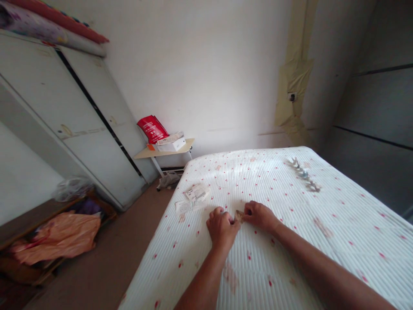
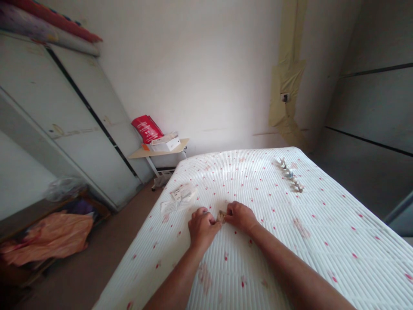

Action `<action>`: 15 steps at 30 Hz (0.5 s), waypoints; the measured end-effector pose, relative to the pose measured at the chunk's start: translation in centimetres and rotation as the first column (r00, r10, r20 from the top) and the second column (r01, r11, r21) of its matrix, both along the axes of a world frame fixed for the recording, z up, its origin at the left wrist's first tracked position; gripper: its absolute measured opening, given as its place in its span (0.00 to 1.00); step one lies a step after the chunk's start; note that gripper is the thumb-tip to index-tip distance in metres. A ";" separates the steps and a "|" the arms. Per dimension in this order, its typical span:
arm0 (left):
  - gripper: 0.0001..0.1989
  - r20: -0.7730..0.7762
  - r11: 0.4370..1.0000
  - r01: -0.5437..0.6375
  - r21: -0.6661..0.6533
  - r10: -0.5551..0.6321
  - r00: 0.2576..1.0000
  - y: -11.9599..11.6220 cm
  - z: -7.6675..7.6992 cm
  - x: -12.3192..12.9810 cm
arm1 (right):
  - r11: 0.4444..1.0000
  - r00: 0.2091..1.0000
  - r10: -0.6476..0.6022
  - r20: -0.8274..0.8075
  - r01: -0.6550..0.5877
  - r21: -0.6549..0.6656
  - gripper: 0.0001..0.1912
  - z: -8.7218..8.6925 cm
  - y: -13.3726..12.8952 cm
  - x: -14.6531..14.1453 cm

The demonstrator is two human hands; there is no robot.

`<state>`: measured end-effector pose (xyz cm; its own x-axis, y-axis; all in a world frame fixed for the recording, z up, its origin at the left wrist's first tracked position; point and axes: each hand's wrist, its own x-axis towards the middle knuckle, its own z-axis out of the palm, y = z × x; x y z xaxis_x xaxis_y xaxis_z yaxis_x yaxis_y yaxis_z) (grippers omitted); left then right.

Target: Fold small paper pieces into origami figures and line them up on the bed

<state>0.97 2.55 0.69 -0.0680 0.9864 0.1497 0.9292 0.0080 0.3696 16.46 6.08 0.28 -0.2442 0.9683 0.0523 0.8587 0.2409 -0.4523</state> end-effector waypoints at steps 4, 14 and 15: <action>0.06 -0.004 1.000 0.005 -0.010 -0.005 1.000 0.0 -0.2 0.0 | 0.998 0.997 -0.045 0.063 0.042 0.051 0.09 0.1 -0.6 -0.7; 0.08 0.008 1.000 0.015 -0.011 -0.015 1.000 -0.1 0.0 -0.2 | 1.000 0.999 -0.014 -0.029 0.015 0.015 0.01 -0.1 0.1 0.1; 0.06 0.008 1.000 0.013 -0.010 -0.013 1.000 -0.1 0.0 -0.3 | 1.000 0.999 -0.003 -0.041 0.003 0.005 0.01 -0.1 0.2 0.3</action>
<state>0.71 2.49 0.64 -0.0563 0.9887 0.1388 0.9263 -0.0002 0.3769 16.77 6.32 0.16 -0.2384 0.9688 0.0674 0.8401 0.2406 -0.4861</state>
